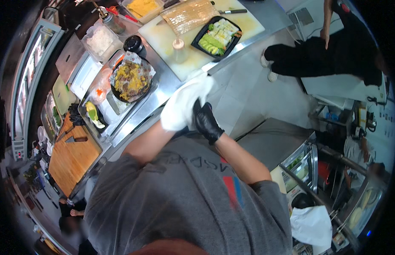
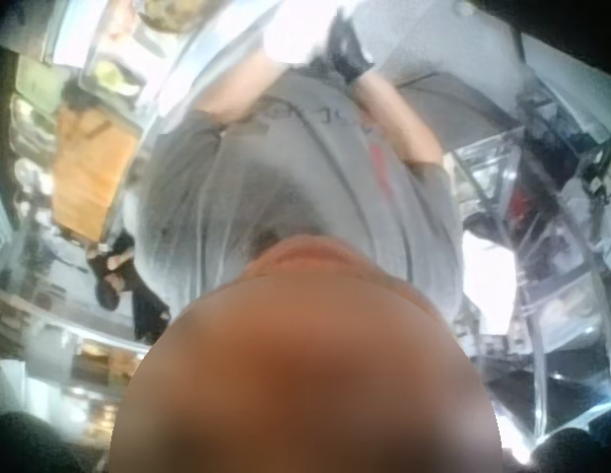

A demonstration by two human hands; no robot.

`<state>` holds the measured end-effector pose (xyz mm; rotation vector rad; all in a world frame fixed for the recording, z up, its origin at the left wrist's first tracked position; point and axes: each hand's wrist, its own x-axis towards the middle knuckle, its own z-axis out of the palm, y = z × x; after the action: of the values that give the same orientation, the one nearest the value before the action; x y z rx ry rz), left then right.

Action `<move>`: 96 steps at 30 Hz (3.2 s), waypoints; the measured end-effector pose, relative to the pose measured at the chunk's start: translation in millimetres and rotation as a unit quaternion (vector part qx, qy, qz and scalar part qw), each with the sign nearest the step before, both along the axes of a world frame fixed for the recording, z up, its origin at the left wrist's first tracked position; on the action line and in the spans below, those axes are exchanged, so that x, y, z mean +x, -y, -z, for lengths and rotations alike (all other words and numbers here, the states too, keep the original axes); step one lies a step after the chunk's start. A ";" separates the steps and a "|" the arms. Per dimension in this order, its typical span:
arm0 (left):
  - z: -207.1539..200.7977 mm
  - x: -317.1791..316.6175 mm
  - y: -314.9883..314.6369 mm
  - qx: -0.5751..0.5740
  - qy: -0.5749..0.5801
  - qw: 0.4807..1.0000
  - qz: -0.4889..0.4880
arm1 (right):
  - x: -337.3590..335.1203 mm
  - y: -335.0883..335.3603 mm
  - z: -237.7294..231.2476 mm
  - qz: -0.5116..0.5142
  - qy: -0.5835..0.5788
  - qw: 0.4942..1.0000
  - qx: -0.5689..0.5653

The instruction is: The person assembles sushi rolls in a black container, adding lettuce, sauces, and toppings. They use squeeze bottles to drizzle sauces and a spoon to add orange roe, then place the container on the counter.

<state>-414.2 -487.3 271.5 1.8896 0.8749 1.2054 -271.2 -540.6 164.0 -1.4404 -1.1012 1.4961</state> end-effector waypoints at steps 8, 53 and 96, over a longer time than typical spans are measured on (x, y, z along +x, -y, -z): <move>52.8 -58.8 -11.6 -0.392 0.587 0.706 0.062 | -8.0 -147.4 8.6 -0.026 0.180 0.946 0.269; -36.3 -65.9 -1.6 0.109 0.082 0.969 -0.208 | -37.7 -8.2 -199.5 -0.048 0.371 0.828 0.417; -85.2 -44.9 -55.5 -0.259 0.456 0.837 0.153 | 55.9 -87.7 -184.8 -0.340 -0.173 0.888 0.256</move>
<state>-459.1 -431.8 356.7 0.7944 0.2864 1.2905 -215.3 -452.9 348.8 -0.4004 -1.6997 1.6479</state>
